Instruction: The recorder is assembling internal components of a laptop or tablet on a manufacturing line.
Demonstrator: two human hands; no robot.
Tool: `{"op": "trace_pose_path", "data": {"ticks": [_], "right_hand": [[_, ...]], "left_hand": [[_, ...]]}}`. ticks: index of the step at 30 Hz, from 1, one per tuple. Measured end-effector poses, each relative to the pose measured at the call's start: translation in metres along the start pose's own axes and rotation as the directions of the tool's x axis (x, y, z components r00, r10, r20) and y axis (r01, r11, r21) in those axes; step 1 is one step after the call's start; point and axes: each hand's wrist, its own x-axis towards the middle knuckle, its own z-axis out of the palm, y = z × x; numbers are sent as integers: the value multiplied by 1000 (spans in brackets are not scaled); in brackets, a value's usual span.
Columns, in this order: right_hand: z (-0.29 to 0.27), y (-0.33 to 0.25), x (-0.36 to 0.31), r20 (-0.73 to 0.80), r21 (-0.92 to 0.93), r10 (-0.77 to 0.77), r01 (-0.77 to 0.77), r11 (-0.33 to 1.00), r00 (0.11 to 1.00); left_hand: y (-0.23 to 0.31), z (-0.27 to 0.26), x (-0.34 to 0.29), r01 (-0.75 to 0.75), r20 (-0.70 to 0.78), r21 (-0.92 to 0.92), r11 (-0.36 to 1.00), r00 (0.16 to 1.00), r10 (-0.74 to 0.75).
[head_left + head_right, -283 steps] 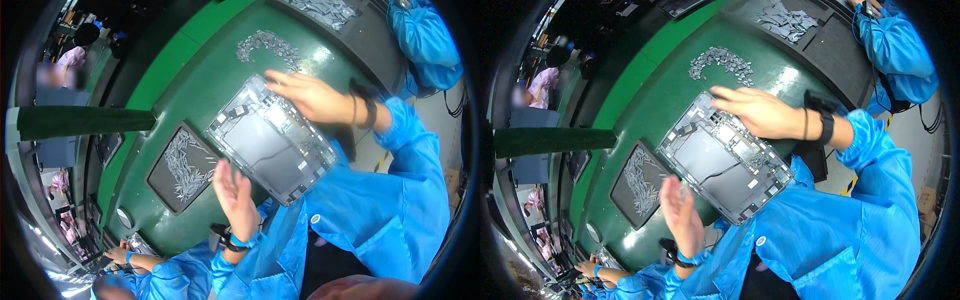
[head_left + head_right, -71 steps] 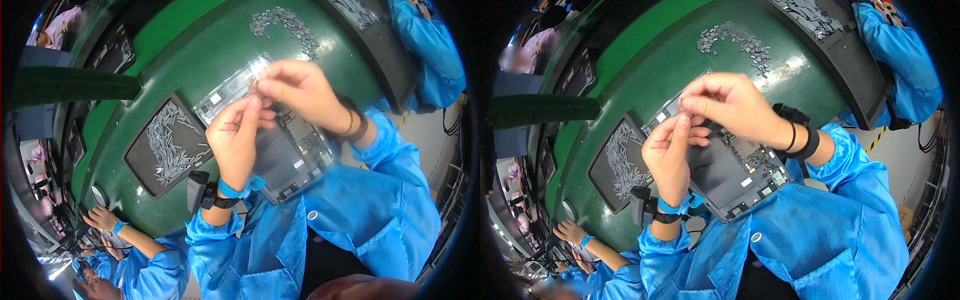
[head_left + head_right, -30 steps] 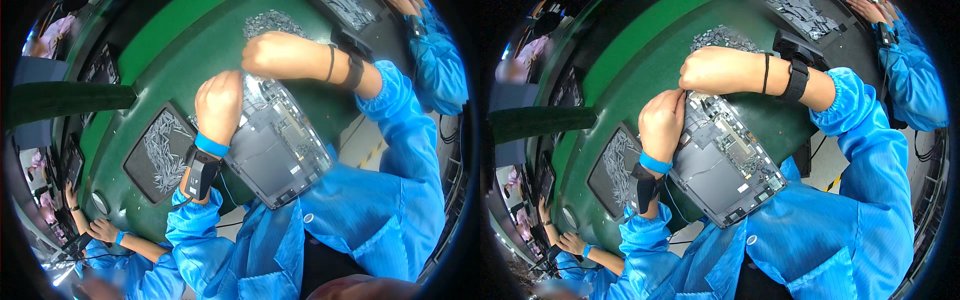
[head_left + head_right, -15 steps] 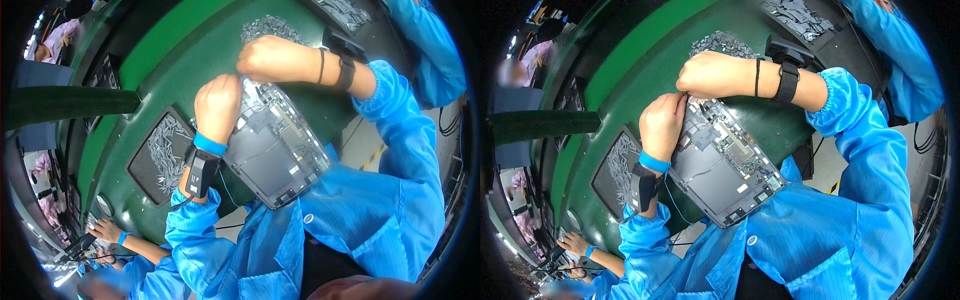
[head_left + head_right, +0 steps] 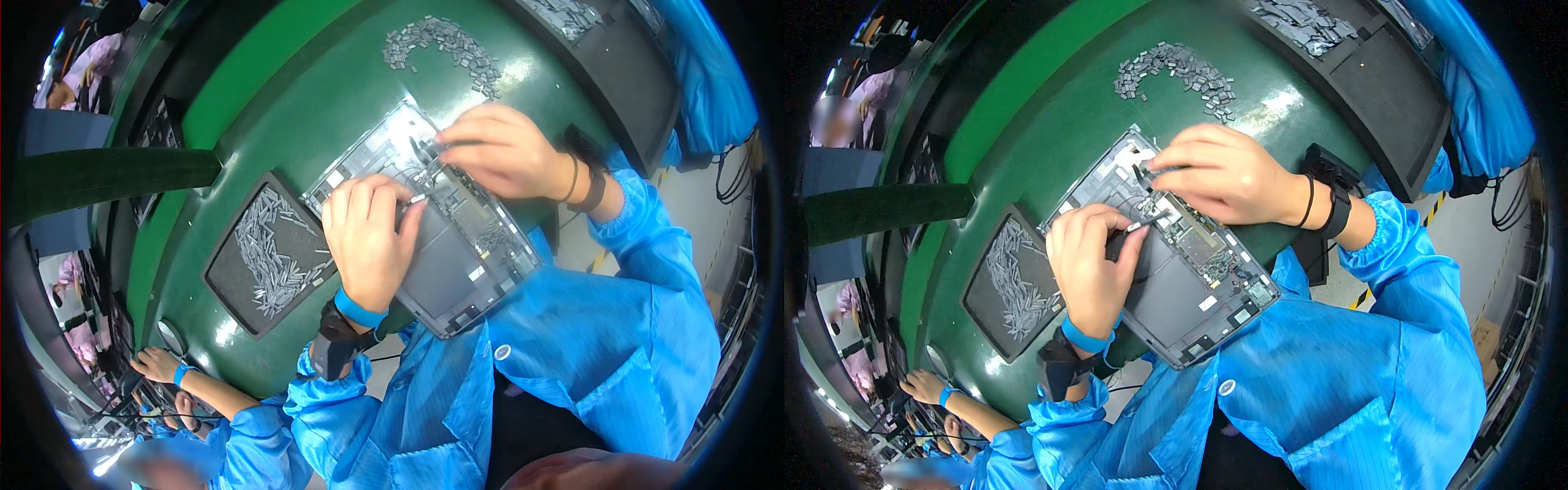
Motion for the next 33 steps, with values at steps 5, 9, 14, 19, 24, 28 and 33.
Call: {"op": "trace_pose_path", "data": {"ticks": [5, 9, 14, 19, 24, 28, 33], "right_hand": [[-5, 4, -7, 59, -191, -264, 270, 944, 963], [2, 11, 1, 60, -305, -335, 337, 891, 940], [7, 14, 10, 3, -431, -294, 267, 862, 956], [17, 12, 14, 54, -461, -144, 153, 874, 988], [14, 8, 16, 131, -479, -66, 122, 869, 989], [11, 6, 23, 232, -449, -49, 152, 880, 971], [4, 1, 40, 415, -474, 25, 193, 859, 910]], "left_hand": [[-7, 6, 28, 360, 187, -482, 799, 933, -307], [-17, 5, 49, 566, 443, -630, 531, 824, -353], [-31, 19, 60, 165, 36, -156, 974, 986, -162], [-43, 34, 53, 227, 110, -277, 934, 973, -204], [-46, 35, 54, 213, 91, -276, 937, 977, -195], [-45, 36, 53, 190, 46, -250, 949, 982, -185], [-44, 40, 53, 142, 8, -198, 970, 990, -144]]}}
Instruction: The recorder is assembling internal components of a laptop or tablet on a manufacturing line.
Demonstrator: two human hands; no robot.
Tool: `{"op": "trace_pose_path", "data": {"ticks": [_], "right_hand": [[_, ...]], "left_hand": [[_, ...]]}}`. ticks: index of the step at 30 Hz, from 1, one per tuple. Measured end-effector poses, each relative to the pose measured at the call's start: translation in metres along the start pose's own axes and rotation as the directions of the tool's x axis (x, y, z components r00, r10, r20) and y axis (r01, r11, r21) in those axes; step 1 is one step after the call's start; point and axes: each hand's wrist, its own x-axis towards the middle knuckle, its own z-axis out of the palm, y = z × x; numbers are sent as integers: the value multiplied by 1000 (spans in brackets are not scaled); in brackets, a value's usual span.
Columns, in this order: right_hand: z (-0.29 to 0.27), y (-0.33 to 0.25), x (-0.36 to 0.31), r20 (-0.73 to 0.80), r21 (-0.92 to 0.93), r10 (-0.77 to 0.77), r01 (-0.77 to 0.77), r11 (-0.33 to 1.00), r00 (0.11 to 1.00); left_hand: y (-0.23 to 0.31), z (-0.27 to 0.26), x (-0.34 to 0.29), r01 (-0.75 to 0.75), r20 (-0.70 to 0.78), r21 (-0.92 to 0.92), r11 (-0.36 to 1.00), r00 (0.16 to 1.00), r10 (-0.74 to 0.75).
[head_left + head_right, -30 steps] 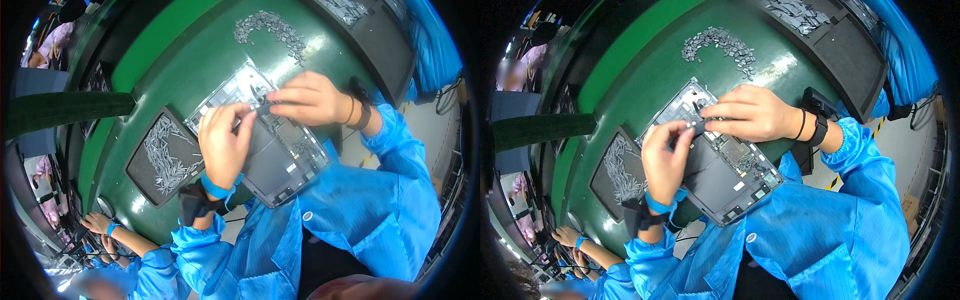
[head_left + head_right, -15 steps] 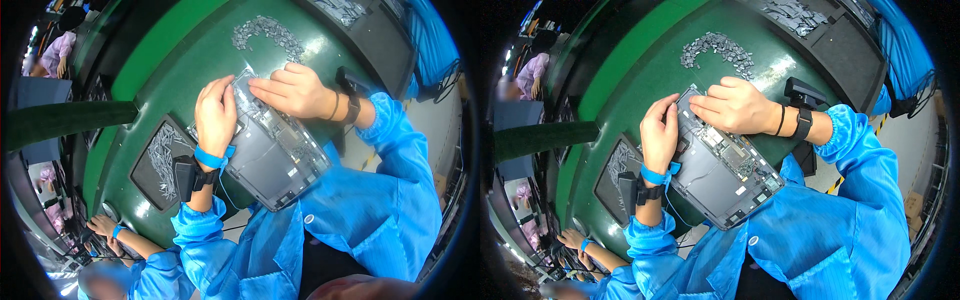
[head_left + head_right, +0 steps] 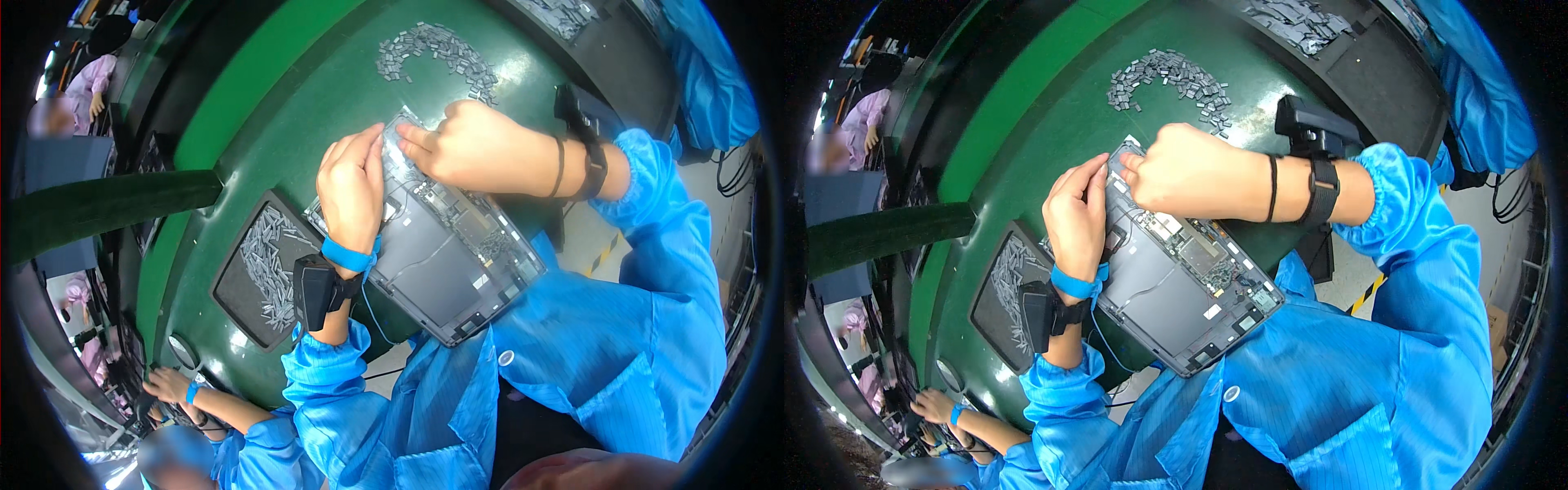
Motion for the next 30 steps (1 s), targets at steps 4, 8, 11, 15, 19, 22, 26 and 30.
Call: {"op": "trace_pose_path", "data": {"ticks": [4, 8, 11, 15, 19, 22, 26, 30], "right_hand": [[-12, 2, 9, 304, 38, -107, 100, 994, 947], [-4, -2, 12, 275, 126, -83, 50, 991, 958], [2, 19, 1, 110, 467, 91, -133, 874, 990], [5, 25, -39, -113, 660, 441, -264, 704, 890], [6, 2, -43, -92, 697, 511, -311, 647, 855], [5, -15, -30, -94, 548, 505, -379, 746, 858], [11, -23, -26, -159, 372, 453, -371, 851, 877], [16, -21, -26, -149, 454, 490, -381, 806, 859]], "left_hand": [[3, 0, 0, -3, -13, -26, 1000, 1000, 3], [1, -3, -5, 2, 13, -44, 999, 1000, -1], [-4, -9, -11, -45, -27, -46, 998, 999, 44], [8, -23, -28, -52, 7, -34, 998, 999, 52], [17, -22, -40, -201, 97, 159, 967, 978, 187], [22, -22, -32, -306, 130, 217, 927, 950, 283], [20, -12, -25, -369, 151, 200, 908, 927, 344], [12, -5, -21, -399, 161, 213, 892, 915, 371]]}}
